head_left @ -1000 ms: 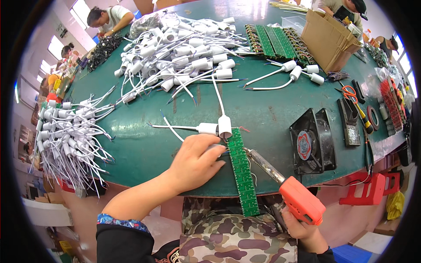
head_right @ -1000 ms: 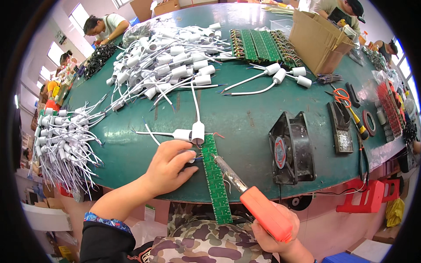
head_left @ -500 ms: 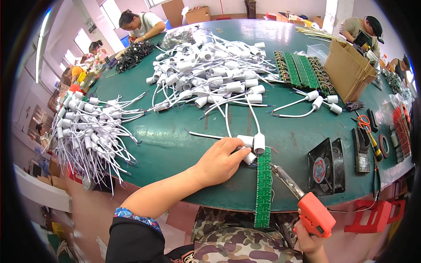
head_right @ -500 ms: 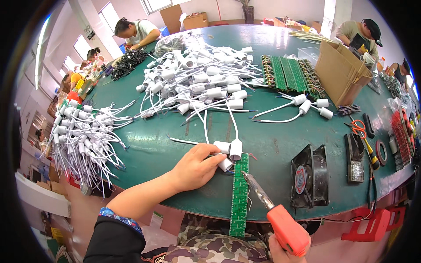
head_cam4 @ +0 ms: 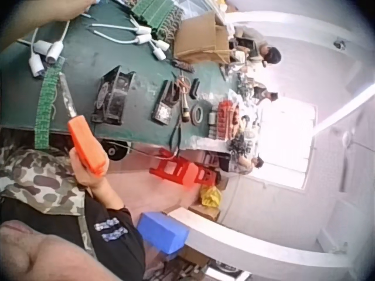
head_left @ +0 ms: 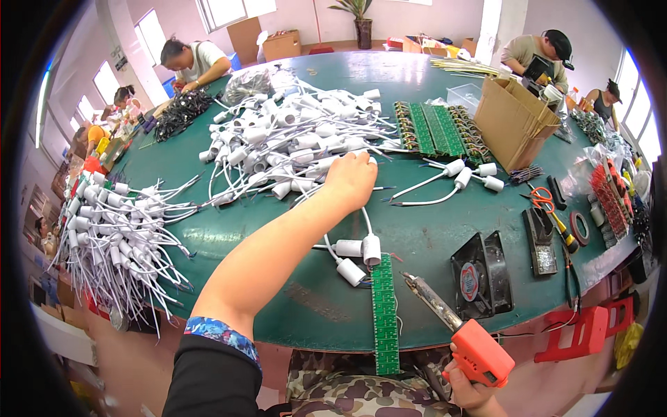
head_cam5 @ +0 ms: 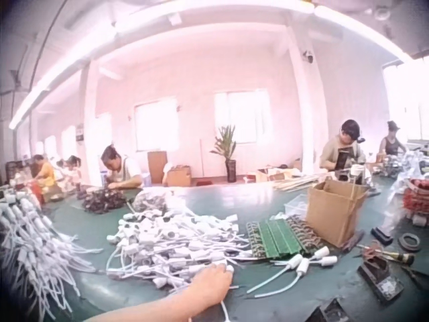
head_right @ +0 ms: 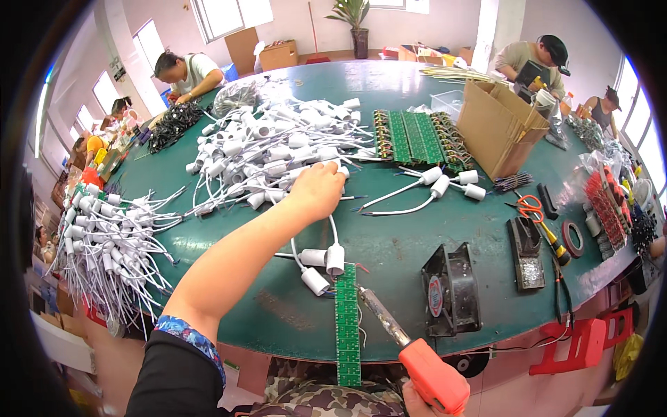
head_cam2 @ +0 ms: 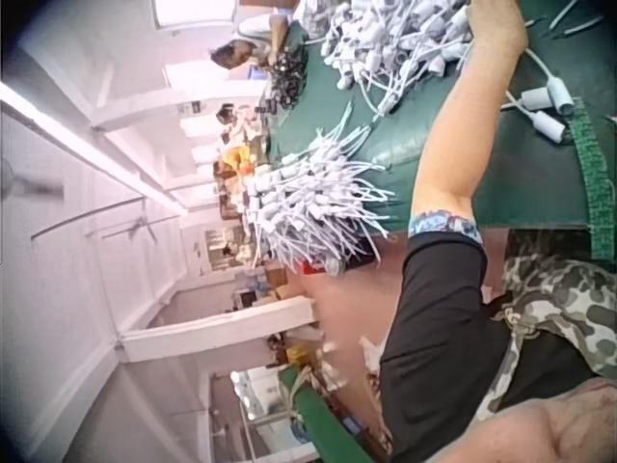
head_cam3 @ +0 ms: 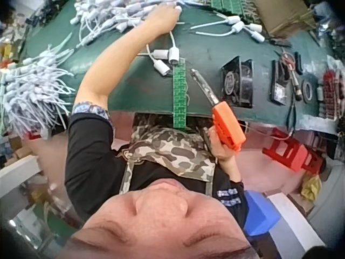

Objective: The person solders the wires of light sockets onto a circuit board using a soldering iron, repeatedly picking up sockets from a pile and attaching their wire leads to the board.

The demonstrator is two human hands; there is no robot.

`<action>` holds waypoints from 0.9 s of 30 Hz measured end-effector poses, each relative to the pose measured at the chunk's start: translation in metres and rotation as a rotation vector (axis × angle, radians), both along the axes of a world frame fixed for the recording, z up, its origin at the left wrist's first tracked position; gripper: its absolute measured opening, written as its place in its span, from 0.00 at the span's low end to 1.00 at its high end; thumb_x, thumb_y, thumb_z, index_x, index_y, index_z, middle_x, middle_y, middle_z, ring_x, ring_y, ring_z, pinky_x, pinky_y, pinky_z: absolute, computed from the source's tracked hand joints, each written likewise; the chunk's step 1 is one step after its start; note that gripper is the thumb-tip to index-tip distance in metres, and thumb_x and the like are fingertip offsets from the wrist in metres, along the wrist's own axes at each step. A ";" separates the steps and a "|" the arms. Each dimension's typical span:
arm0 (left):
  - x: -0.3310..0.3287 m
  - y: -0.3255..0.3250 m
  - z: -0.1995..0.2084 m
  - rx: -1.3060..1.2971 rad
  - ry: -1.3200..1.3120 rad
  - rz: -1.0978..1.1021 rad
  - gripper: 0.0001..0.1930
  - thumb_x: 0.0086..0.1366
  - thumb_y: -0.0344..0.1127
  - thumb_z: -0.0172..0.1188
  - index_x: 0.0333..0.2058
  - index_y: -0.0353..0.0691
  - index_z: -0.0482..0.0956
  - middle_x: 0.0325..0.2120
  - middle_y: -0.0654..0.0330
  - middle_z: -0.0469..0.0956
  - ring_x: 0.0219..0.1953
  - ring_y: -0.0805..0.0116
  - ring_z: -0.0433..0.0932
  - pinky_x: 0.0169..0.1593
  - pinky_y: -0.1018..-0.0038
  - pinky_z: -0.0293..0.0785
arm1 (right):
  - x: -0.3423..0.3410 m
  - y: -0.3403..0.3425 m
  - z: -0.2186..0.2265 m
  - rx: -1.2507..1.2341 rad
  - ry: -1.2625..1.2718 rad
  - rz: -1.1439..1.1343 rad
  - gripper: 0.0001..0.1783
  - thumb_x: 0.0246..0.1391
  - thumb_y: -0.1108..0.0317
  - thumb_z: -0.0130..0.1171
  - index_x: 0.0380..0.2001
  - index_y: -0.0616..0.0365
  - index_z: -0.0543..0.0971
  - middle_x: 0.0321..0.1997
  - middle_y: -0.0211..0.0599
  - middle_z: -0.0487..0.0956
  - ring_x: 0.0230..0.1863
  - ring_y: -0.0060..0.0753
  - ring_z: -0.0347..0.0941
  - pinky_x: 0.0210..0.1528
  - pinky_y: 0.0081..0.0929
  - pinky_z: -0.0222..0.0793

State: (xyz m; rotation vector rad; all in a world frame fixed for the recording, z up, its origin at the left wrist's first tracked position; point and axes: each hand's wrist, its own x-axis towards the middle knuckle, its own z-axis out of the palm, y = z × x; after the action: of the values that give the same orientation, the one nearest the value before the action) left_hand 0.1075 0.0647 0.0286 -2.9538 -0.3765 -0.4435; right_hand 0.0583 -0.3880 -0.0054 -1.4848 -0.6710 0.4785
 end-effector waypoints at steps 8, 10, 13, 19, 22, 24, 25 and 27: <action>0.006 0.004 0.005 -0.008 0.147 0.025 0.14 0.59 0.32 0.63 0.45 0.42 0.81 0.45 0.53 0.77 0.51 0.51 0.77 0.53 0.57 0.74 | 0.007 -0.005 0.002 0.016 -0.136 -0.021 0.23 0.57 0.73 0.61 0.54 0.74 0.75 0.35 0.42 0.82 0.27 0.26 0.77 0.32 0.23 0.76; 0.005 0.008 0.004 -0.119 0.073 0.011 0.17 0.58 0.33 0.67 0.47 0.42 0.78 0.44 0.52 0.78 0.50 0.50 0.78 0.52 0.58 0.74 | 0.009 -0.006 0.001 0.012 -0.163 0.001 0.23 0.57 0.73 0.60 0.54 0.74 0.75 0.36 0.43 0.82 0.27 0.26 0.77 0.32 0.23 0.76; 0.008 -0.001 0.033 -0.355 -0.392 -0.200 0.18 0.57 0.31 0.68 0.46 0.41 0.77 0.42 0.51 0.80 0.47 0.50 0.79 0.51 0.59 0.74 | 0.005 -0.006 -0.002 0.059 -0.192 -0.003 0.22 0.57 0.74 0.61 0.54 0.72 0.75 0.40 0.45 0.82 0.28 0.28 0.78 0.32 0.24 0.76; -0.008 -0.017 0.147 -0.109 -1.072 -0.504 0.19 0.55 0.24 0.71 0.44 0.40 0.74 0.38 0.56 0.81 0.32 0.60 0.80 0.42 0.65 0.76 | -0.006 -0.008 -0.017 0.273 -0.090 -0.166 0.24 0.59 0.71 0.63 0.56 0.69 0.72 0.50 0.49 0.80 0.33 0.28 0.78 0.36 0.27 0.77; -0.051 -0.025 0.181 -0.141 -1.181 -0.584 0.20 0.58 0.22 0.71 0.47 0.39 0.74 0.36 0.61 0.79 0.34 0.70 0.78 0.40 0.72 0.75 | -0.009 -0.007 0.000 0.241 -0.071 -0.139 0.25 0.60 0.67 0.63 0.57 0.70 0.71 0.50 0.47 0.80 0.35 0.26 0.76 0.41 0.28 0.77; -0.095 -0.052 0.176 -0.099 -1.030 -0.529 0.21 0.55 0.19 0.70 0.47 0.37 0.77 0.33 0.62 0.75 0.34 0.71 0.76 0.39 0.75 0.74 | -0.008 -0.015 -0.004 0.178 -0.062 -0.102 0.26 0.60 0.66 0.63 0.57 0.70 0.72 0.48 0.45 0.80 0.35 0.25 0.76 0.41 0.28 0.76; -0.117 -0.060 0.172 0.191 -0.734 -0.491 0.20 0.52 0.19 0.70 0.45 0.39 0.79 0.32 0.61 0.74 0.33 0.69 0.75 0.39 0.76 0.73 | -0.008 -0.019 -0.007 0.122 -0.066 -0.072 0.26 0.60 0.64 0.63 0.57 0.70 0.72 0.47 0.43 0.80 0.35 0.24 0.76 0.41 0.28 0.76; -0.146 -0.085 0.114 -0.268 -0.451 -0.428 0.20 0.52 0.22 0.70 0.45 0.44 0.81 0.32 0.57 0.73 0.34 0.60 0.76 0.41 0.68 0.74 | 0.001 -0.013 0.006 0.028 -0.170 0.064 0.28 0.61 0.61 0.63 0.57 0.70 0.72 0.44 0.39 0.79 0.35 0.23 0.75 0.42 0.27 0.75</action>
State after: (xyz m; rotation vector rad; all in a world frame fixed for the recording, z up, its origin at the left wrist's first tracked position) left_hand -0.0387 -0.0202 0.1427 -3.1660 0.1854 -1.2054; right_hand 0.0597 -0.4013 0.0002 -1.4913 -0.8579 0.3932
